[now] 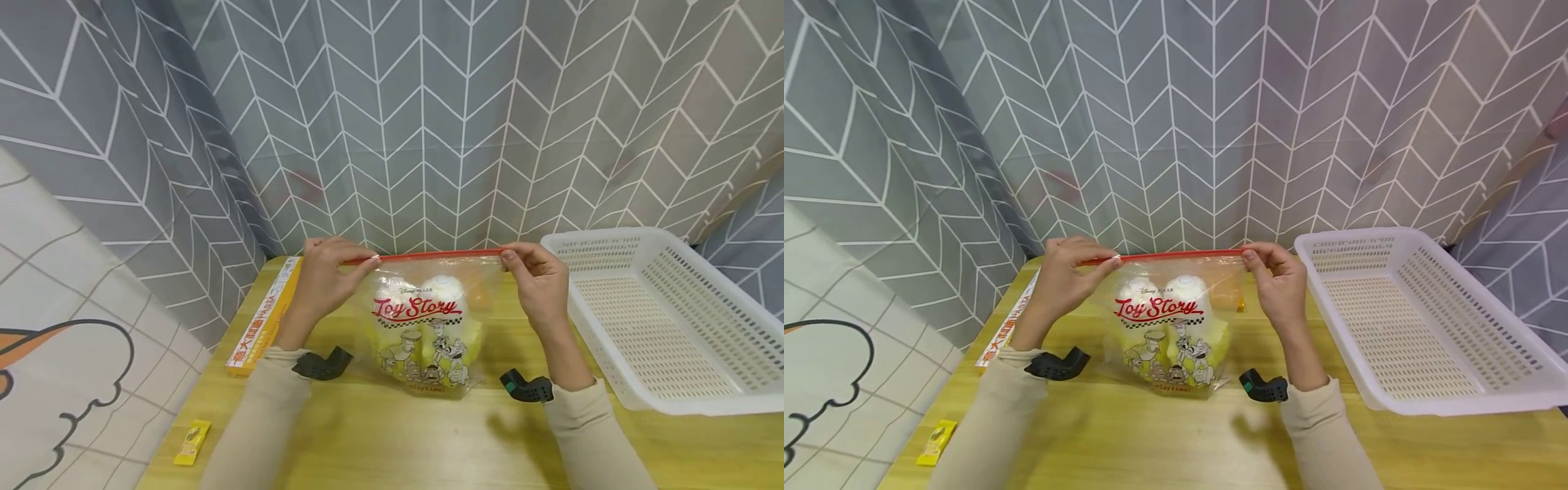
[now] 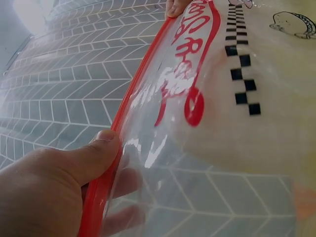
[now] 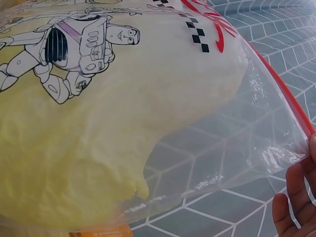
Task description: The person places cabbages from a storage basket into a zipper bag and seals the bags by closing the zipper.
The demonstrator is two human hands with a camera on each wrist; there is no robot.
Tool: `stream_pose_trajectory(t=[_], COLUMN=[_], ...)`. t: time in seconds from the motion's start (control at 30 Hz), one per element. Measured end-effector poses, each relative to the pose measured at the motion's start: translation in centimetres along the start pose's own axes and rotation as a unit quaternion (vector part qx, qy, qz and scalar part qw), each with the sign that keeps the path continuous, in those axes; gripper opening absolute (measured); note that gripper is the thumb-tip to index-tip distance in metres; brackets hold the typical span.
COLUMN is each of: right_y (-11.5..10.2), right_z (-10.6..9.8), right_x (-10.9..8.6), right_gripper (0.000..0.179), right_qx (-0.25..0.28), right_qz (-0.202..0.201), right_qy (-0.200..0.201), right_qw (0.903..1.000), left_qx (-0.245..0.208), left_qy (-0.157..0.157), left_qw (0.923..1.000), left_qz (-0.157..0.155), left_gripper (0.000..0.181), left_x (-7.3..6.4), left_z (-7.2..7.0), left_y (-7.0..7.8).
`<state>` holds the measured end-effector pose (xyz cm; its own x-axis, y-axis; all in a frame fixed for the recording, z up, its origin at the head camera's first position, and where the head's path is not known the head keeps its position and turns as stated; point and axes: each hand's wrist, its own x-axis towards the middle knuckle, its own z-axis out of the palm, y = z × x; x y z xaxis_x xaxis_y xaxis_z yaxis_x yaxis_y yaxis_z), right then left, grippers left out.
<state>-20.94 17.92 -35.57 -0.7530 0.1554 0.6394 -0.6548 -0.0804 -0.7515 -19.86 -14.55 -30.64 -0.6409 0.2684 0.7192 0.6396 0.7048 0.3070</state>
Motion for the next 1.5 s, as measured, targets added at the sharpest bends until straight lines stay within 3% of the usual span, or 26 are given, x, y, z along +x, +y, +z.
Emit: stream_pose_trajectory(t=[0.57,0.8,0.93,1.0,1.07,1.13,1.23,1.33,1.4,1.5], right_y=[0.2,0.4,0.7,0.9,1.2,1.7,2.5,3.2,3.6,4.2], right_z=[-0.7,-0.9,-1.0,-1.0,-1.0,-1.1,-1.3,-1.2,-1.1,-1.0], right_x=[0.6,0.7,0.5,0.3,0.2,0.0,-0.4,-0.7,-0.9,-1.2], right_gripper=[0.016,0.014,0.011,0.014,0.016,0.018,0.020,0.021,0.025,0.032], right_qx=[-0.006,-0.008,0.009,0.020,0.024,0.022,0.000,-0.019,-0.026,-0.018], right_qz=[0.007,0.017,0.031,0.055,0.091,0.134,0.180,0.201,0.207,0.207], right_qy=[0.019,0.027,0.021,0.010,-0.011,-0.042,-0.093,-0.119,-0.126,-0.132], right_qw=[0.9998,0.9995,0.9992,0.9982,0.9955,0.9899,0.9793,0.9722,0.9697,0.9692], left_qx=[-0.014,-0.039,-0.090,-0.143,-0.223,-0.309,-0.426,-0.494,-0.518,-0.531], left_qy=[0.016,0.008,-0.008,-0.014,-0.018,-0.024,-0.036,-0.054,-0.064,-0.068], left_qw=[0.9997,0.9984,0.9910,0.9790,0.9564,0.9250,0.8709,0.8302,0.8109,0.7907], left_qz=[-0.009,-0.039,-0.098,-0.145,-0.188,-0.220,-0.242,-0.252,-0.265,-0.296], left_gripper=[0.013,0.012,0.013,0.015,0.016,0.013,0.011,0.015,0.016,0.012], left_x=[-0.7,-1.0,-1.2,-1.3,-1.6,-2.0,-2.9,-3.6,-4.1,-4.6], left_z=[-1.9,-2.7,-2.2,-1.7,-0.7,0.4,2.5,4.4,5.4,6.3], left_y=[-2.3,-2.8,-2.9,-3.2,-3.6,-4.2,-5.0,-5.2,-5.2,-5.2])
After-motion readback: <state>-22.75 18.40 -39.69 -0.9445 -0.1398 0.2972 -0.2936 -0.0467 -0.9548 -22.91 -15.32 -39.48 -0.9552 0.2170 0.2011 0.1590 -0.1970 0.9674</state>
